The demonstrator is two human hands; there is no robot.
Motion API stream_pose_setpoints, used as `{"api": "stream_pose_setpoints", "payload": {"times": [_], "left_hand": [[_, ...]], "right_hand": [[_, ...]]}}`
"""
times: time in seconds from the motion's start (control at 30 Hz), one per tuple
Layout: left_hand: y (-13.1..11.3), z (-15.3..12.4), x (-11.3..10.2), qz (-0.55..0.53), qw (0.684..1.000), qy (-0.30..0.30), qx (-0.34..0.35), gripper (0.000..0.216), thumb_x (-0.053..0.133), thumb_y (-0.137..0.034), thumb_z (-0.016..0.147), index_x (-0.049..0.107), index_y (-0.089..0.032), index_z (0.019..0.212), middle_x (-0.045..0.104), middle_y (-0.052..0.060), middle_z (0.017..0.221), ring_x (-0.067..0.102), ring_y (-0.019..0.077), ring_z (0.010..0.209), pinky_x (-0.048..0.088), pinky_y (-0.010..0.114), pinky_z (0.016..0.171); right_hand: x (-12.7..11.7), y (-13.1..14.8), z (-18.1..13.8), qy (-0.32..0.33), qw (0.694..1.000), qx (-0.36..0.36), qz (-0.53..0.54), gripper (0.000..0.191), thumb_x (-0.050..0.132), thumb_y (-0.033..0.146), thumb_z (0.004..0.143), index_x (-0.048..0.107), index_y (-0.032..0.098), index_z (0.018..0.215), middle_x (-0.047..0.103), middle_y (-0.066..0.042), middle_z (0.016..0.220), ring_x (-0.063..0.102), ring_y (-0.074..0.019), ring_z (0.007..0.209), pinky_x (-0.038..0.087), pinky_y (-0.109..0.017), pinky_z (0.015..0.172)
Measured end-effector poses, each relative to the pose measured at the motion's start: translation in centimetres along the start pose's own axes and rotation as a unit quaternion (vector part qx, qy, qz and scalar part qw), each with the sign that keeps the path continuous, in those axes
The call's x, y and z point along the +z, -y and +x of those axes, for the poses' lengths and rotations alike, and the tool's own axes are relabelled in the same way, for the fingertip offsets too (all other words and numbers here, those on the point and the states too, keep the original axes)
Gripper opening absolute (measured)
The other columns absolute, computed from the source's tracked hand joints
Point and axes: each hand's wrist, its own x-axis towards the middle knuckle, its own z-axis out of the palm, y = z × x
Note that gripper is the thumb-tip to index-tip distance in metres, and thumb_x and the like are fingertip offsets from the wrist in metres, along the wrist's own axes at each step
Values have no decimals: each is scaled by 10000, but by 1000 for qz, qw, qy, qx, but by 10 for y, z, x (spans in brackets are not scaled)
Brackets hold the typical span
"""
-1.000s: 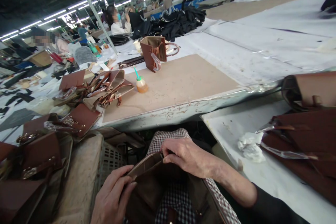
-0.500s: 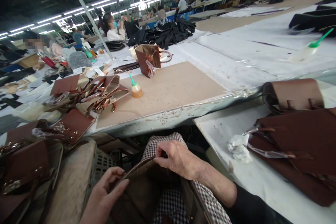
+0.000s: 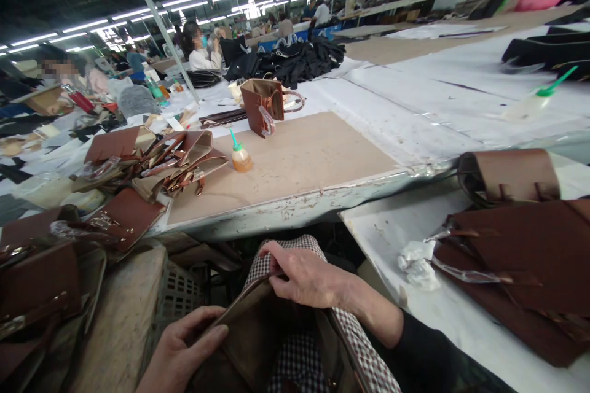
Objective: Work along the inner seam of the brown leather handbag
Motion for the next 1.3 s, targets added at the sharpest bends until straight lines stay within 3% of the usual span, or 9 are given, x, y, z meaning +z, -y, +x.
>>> {"api": "stream_pose_setpoints", "payload": {"times": [0.07,0.13,0.2,0.33,0.5,0.9,1.07,1.3], "left_hand": [[1,-1,0,3,1000,1,7,394,744,-532,815,779,-186,1001,762,44,898,673,221,856,514,249,751],[1,-2,-1,5,1000,5,13,387,749,-525,815,782,-184,995,759,44,895,666,216,853,509,246,751],[1,-3,-2,1,1000,14,12,387,757,-521,808,780,-182,992,759,45,900,663,217,861,504,248,757],[1,-3,-2,-14,999,44,1,405,763,-531,797,772,-181,999,765,46,901,671,221,852,502,260,750],[0,-2,-2,-12,998,68,7,392,773,-506,796,779,-180,1015,771,53,915,677,230,855,497,267,749],[3,6,-7,-9,994,104,12,379,784,-471,795,788,-171,1027,767,74,936,657,239,875,479,276,764],[10,10,-9,-26,996,90,8,393,820,-474,755,788,-177,1011,759,53,893,653,213,830,470,251,733],[6,9,-6,-19,997,73,5,443,831,-519,721,791,-170,992,756,55,873,661,225,819,497,266,729]], "right_hand": [[-7,-8,1,52,993,-9,101,554,564,135,842,477,213,1384,711,-53,1104,654,-213,990,498,-353,881],[-16,-16,2,104,968,-16,229,524,569,173,881,510,214,1399,686,-79,1270,636,-226,1157,487,-379,992],[-24,-18,4,119,949,-18,290,477,621,276,915,564,228,1386,640,-83,1380,591,-244,1265,446,-405,1078],[-24,1,15,117,970,-38,211,565,814,436,786,675,284,1312,683,-38,1323,603,-274,1246,420,-391,1106],[-4,17,34,193,964,-57,175,347,774,433,821,809,203,1078,803,-32,992,729,-224,936,529,-262,843],[3,10,34,189,972,-10,143,235,777,313,809,831,217,1016,810,-4,867,715,-179,788,484,-210,688],[6,8,36,167,979,-29,116,199,782,279,807,835,221,989,778,25,771,657,-125,692,424,-182,605],[9,3,37,179,976,-51,114,198,774,282,802,835,192,968,732,25,709,613,-119,645,411,-183,566]]}}
